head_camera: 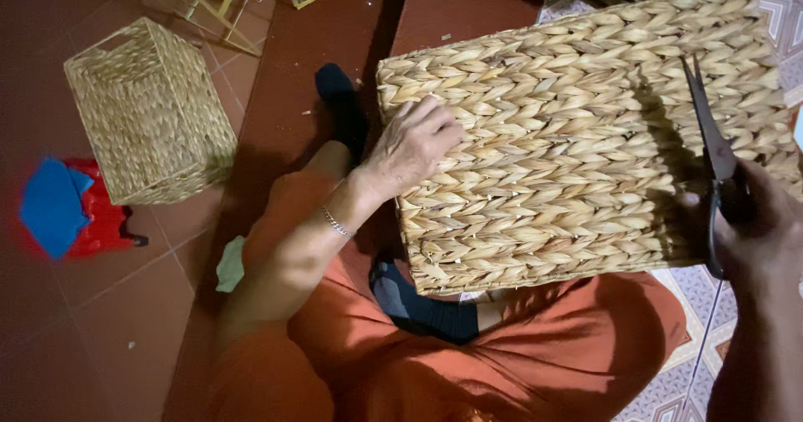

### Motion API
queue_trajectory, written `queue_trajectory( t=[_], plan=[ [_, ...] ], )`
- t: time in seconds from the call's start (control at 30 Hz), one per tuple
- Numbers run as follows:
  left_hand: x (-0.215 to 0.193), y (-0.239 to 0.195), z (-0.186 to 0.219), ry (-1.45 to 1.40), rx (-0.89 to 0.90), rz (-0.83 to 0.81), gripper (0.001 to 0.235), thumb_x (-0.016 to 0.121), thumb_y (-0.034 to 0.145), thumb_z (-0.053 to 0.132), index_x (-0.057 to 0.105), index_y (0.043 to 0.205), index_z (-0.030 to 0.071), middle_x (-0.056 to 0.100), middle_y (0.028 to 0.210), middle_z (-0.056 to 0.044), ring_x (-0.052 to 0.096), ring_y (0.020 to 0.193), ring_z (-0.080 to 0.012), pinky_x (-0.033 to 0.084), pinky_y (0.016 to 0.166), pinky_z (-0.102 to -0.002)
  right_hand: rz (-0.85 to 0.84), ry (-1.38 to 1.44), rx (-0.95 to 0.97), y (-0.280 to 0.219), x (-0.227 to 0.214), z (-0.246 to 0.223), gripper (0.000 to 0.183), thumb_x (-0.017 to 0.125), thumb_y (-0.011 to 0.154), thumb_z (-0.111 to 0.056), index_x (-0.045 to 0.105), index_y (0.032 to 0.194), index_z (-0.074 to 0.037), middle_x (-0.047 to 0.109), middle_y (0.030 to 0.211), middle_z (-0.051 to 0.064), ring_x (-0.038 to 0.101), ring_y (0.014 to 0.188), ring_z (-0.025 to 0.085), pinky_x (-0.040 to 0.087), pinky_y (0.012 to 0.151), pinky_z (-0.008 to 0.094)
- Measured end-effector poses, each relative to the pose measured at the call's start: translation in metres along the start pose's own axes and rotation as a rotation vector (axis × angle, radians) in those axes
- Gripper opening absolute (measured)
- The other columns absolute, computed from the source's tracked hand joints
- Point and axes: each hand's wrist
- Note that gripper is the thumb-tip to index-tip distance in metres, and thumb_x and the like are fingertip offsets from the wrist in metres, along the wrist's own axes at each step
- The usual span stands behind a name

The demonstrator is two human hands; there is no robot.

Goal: The person trims the edges of a woven basket using scissors. They rotate the basket to access different sides and cut protruding fibers along the rim.

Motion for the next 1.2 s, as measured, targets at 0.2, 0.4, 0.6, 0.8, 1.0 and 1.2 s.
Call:
queue_trajectory(
  t=[0.2, 0.4, 0.6, 0.8, 1.0, 1.2],
  plan=[
    [-0.005, 0.015, -0.002, -0.152, -0.07, 0.032, 0.013, 0.069, 0.095, 0.01, 0.07, 0.107, 0.006, 0.067, 0.103, -0.007, 0.063, 0.098, -0.024, 0.052, 0.089, -0.039, 0.037, -0.252, -0.104, 0.003, -0.003, -0.011, 0.047, 0.091, 0.098, -0.016, 0.069, 0.134, 0.005, 0.073, 0.104, 0.015, 0.069, 0.091, 0.016, 0.057, 0.083, 0.028],
    [-0.001, 0.021, -0.008, -0.084, -0.148, -0.097, 0.002, 0.069, 0.094, 0.006, 0.067, 0.095, 0.006, 0.066, 0.094, -0.011, 0.065, 0.095, -0.0279, 0.053, 0.087, -0.041, 0.023, -0.186, -0.119, 0.004, -0.003, -0.026, 0.053, 0.09, 0.098, -0.027, 0.065, 0.135, 0.0, 0.073, 0.104, 0.012, 0.07, 0.09, 0.015, 0.057, 0.084, 0.028],
    [-0.013, 0.023, -0.028, -0.179, -0.178, -0.119, 0.004, 0.07, 0.093, 0.004, 0.066, 0.093, 0.007, 0.063, 0.097, -0.007, 0.062, 0.097, -0.0252, 0.053, 0.09, -0.04, -0.082, -0.66, -0.537, 0.018, 0.006, -0.073, 0.066, 0.08, 0.079, -0.044, 0.072, 0.136, -0.013, 0.072, 0.096, 0.011, 0.066, 0.08, 0.023, 0.052, 0.077, 0.037],
    [-0.03, 0.025, -0.028, -0.159, -0.111, -0.089, 0.009, 0.072, 0.088, 0.002, 0.066, 0.084, 0.007, 0.06, 0.09, -0.007, 0.059, 0.096, -0.0272, 0.049, 0.091, -0.04, -0.343, -0.623, -0.607, 0.034, 0.056, -0.133, 0.069, 0.073, 0.079, -0.059, 0.067, 0.137, -0.022, 0.072, 0.096, 0.011, 0.067, 0.079, 0.027, 0.053, 0.073, 0.044],
    [-0.037, 0.026, -0.03, -0.207, -0.043, -0.025, 0.009, 0.071, 0.088, 0.0, 0.065, 0.088, 0.006, 0.061, 0.092, -0.008, 0.059, 0.097, -0.03, 0.05, 0.088, -0.041, -0.427, -0.668, -0.682, 0.053, 0.072, -0.16, 0.067, 0.069, 0.086, -0.05, 0.062, 0.148, -0.027, 0.073, 0.101, 0.01, 0.067, 0.073, 0.024, 0.055, 0.077, 0.043],
    [-0.04, 0.025, -0.035, -0.263, -0.061, -0.008, 0.01, 0.072, 0.089, 0.002, 0.062, 0.09, 0.005, 0.063, 0.091, -0.01, 0.061, 0.094, -0.0324, 0.05, 0.084, -0.043, -0.428, -0.614, -0.686, 0.053, 0.067, -0.161, 0.068, 0.069, 0.081, -0.053, 0.064, 0.142, -0.023, 0.072, 0.101, 0.011, 0.069, 0.079, 0.027, 0.054, 0.077, 0.046]
  ],
)
Point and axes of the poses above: each hand's wrist, its own y-axis towards the middle knuckle, its own x-axis out of the palm, z = x × y
